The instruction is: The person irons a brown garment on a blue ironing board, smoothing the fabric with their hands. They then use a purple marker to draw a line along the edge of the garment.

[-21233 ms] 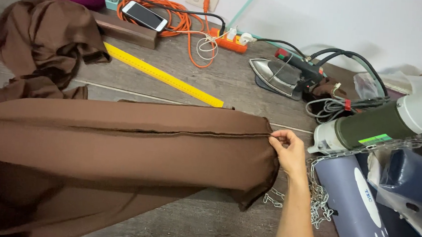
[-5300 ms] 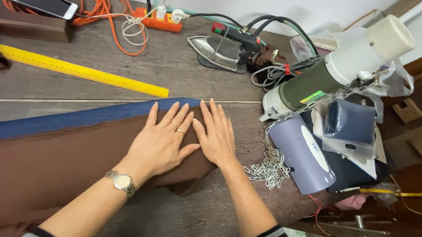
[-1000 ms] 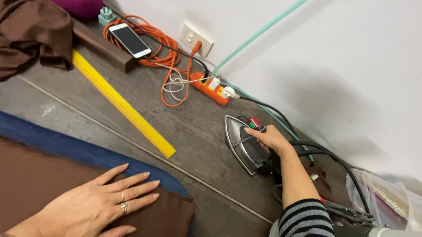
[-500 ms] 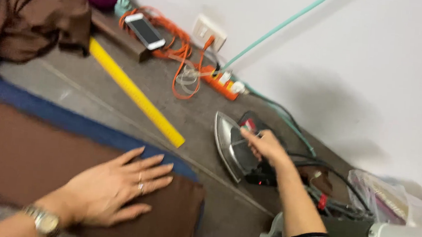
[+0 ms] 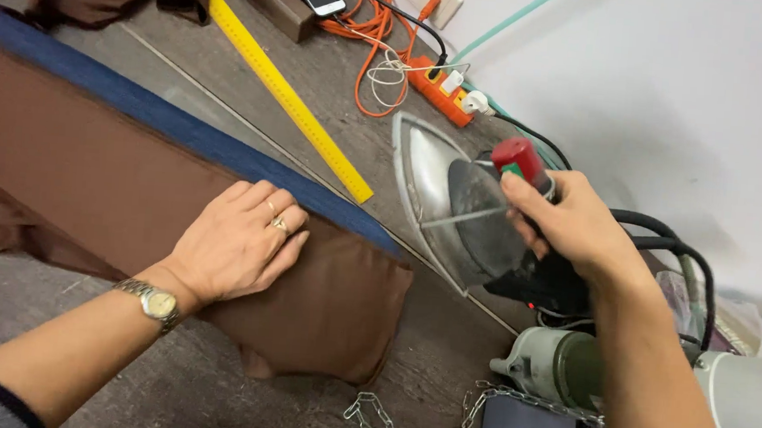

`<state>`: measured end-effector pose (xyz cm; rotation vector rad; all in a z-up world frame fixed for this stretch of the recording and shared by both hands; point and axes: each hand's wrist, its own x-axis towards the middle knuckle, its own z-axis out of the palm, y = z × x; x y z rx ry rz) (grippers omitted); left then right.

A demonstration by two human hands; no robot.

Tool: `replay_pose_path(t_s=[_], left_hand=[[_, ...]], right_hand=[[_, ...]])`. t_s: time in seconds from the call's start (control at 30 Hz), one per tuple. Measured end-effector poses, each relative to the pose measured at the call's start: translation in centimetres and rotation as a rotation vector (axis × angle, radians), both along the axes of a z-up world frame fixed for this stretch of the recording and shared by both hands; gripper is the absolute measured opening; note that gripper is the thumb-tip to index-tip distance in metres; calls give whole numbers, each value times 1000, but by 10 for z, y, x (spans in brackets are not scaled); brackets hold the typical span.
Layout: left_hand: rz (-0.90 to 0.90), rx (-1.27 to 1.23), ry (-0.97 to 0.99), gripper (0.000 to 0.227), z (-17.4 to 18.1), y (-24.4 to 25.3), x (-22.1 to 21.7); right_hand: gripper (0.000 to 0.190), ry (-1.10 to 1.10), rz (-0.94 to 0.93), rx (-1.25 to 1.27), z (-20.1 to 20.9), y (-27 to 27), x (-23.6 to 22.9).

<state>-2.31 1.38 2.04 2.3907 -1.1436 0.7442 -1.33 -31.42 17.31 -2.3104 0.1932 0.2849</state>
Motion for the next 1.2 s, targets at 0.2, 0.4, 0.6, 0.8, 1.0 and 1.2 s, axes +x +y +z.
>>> replay_pose_path(t_s=[0.2,0.4,0.6,0.8,1.0,1.2], left_hand=[[78,-40,50,26,-2,1,1],[136,-134,145,28,0,3,1],[163,-222,255,24,3,4,2],[104,-209,298,23,7,24,8],[-30,2,137,19,10,102,23],[26,146,58,40,-15,161,47]], right_hand=[[46,71,100,-52,15,23,-31],[41,154,176,-103,6,41,-48],[42,172,241,-220,1,68,-52],[44,205,258,-280,-11,74,-46],[43,255,235,-373,-7,85,-47],[44,296,210,-477,-3,96,-41]])
